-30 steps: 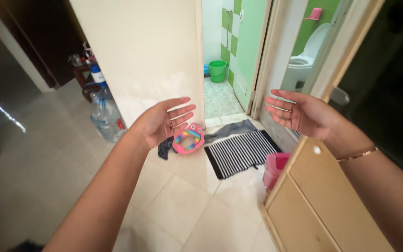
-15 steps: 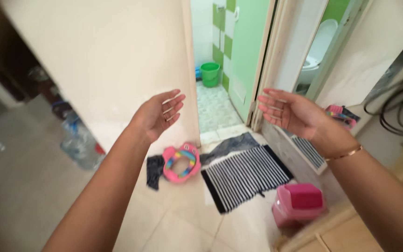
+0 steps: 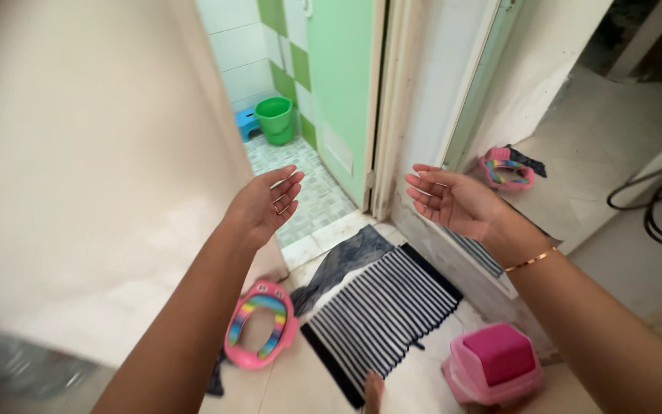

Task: The person takes a bottle of toilet cleaner from a cabinet, opens it, applies the cleaner to the inside of the toilet bowl, closes the bottle, and then returns it to the cabinet.

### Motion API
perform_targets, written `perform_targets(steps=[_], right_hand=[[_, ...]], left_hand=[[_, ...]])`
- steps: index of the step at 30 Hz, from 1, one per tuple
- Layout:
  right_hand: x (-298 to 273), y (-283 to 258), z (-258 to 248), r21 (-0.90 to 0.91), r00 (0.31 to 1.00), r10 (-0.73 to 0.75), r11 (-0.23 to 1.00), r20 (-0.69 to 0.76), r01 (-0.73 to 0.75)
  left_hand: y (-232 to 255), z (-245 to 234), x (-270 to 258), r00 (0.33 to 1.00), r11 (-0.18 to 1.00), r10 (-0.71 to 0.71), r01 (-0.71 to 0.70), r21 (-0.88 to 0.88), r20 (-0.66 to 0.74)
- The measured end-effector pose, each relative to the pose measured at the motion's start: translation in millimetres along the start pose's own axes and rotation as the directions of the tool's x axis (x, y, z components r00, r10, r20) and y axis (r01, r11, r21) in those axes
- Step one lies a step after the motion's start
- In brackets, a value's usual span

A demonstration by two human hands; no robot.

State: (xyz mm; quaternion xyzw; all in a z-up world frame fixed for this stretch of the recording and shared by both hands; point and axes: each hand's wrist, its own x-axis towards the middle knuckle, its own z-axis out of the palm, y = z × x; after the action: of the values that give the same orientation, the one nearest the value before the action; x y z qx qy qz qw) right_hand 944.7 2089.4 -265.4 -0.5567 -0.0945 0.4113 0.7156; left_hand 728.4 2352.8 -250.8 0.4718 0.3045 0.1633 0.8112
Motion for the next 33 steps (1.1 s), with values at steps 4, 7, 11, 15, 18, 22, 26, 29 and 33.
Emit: perform_targets(steps=[4, 7, 11, 15, 18, 22, 26, 29, 33], right_hand=[[82.9, -27.5, -16.4, -0.017, 1.0, -0.002, 1.0, -0.014, 0.002], [159.0, -47.1, -19.2, -0.011, 1.0, 0.019, 1.0, 0.008, -0.019], [251.3, -80.3, -11.3, -0.034, 0.999, 0.028, 0.999, 0.041, -0.026], [326.8, -104.4, 13.3, -0.166, 0.993, 0.108, 0.981, 0.049, -0.099], [380.5, -123.0, 37.9, -0.195, 0.983, 0.157, 0.971, 0.093, -0.137], [460.9, -145.1, 79.4, -0.221, 0.974, 0.163, 0.967, 0.156, -0.127], [529.5, -157.7, 109.6, -0.273, 0.952, 0.193, 0.954, 0.238, -0.125], [577.5, -177.2, 133.5, -0.356, 0.956, 0.203, 0.927, 0.21, -0.119], [631.7, -182.5, 163.8, -0.372, 0.943, 0.186, 0.925, 0.277, -0.074]], left_hand=[[13.1, 13.7, 91.4, 0.998, 0.999, -0.029, 0.031, -0.039, 0.054], [33.4, 17.0, 162.7, 0.996, 0.996, -0.065, 0.069, -0.058, 0.059], [67.2, 20.6, 257.6, 0.996, 0.995, -0.085, 0.084, -0.046, -0.015], [104.8, 8.1, 334.0, 0.999, 0.997, -0.04, 0.04, -0.059, 0.005], [134.8, 0.4, 367.5, 0.995, 1.0, 0.019, -0.016, 0.025, -0.101], [164.9, -14.7, 419.7, 0.982, 0.979, 0.114, -0.085, 0.188, -0.152], [187.4, -29.9, 483.8, 0.977, 0.948, 0.142, -0.088, 0.305, -0.159], [205.4, -43.1, 518.2, 0.962, 0.951, 0.15, -0.076, 0.301, -0.23], [229.2, -59.2, 564.3, 0.937, 0.955, 0.216, -0.144, 0.26, -0.275]])
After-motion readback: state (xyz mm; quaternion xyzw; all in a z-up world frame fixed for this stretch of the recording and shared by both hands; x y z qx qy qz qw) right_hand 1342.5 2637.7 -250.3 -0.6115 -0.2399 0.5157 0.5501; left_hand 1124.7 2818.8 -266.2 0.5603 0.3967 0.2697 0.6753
